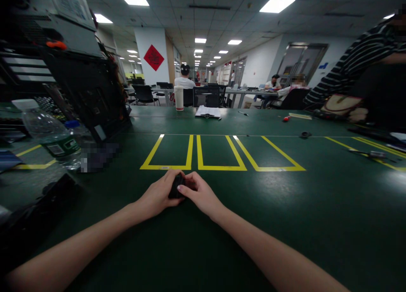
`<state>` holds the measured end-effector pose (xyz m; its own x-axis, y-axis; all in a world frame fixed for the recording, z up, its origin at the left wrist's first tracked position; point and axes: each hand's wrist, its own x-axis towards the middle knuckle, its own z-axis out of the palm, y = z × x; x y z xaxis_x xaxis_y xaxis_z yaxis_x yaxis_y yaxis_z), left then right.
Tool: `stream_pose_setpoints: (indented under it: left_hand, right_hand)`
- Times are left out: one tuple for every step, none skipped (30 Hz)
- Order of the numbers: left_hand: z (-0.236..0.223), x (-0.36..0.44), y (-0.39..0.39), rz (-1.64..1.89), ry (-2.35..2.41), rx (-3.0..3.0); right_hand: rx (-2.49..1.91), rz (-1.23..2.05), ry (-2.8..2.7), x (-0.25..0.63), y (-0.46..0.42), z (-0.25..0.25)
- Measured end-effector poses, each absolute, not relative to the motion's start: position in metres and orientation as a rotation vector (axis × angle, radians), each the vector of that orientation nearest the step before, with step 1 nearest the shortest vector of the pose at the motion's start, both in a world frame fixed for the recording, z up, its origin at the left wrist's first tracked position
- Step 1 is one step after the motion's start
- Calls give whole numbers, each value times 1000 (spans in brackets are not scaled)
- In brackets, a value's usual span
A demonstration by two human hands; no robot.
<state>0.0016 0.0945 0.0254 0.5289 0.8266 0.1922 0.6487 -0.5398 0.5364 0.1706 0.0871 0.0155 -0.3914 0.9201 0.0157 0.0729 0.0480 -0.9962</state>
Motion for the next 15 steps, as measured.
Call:
stream_pose_setpoints:
  left_hand:
    - [26,2,94,606,1214,2370]
    - [26,2,94,605,1217,2371]
    - [27,3,94,605,1220,2374]
    - [27,3,94,605,1220,2377]
    - [28,3,94,607,1221,2380]
    - [28,3,93,610,1219,2383]
    - [28,3,93,610,1216,2383]
    - [28,3,93,608,1213,2383]
    - [28,3,93,608,1211,2382]
    - [28,2,94,608,1212,2380]
    - [28,2,94,608,1215,2377]
    - [27,2,94,607,1217,2374]
    - [27,2,95,606,1219,2370]
    - [27,2,95,606,1220,2366]
    - [27,2,95,604,1218,2362]
  right_hand:
    - [-1004,1432,-1578,171,87,16]
    - [-984,1430,-1573,170,87,16]
    - [-969,1427,-1567,170,87,17]
    - [-961,1421,-1559,170,87,17]
    - [-961,1413,-1553,170,86,17]
    - [-967,1407,-1548,169,86,17]
    - [-977,1404,-1544,169,86,17]
    - [-989,1405,-1540,169,86,16]
    - [-1004,1408,-1535,169,86,16]
    - [-1021,1411,-1528,169,86,16]
    - [-1039,1415,-1519,169,86,16]
    - [-1055,1418,-1512,169,86,16]
    - [-1068,1421,-1506,169,86,16]
    - [-1082,1425,-1500,169,86,15]
    - [-1093,1430,-1495,169,86,15]
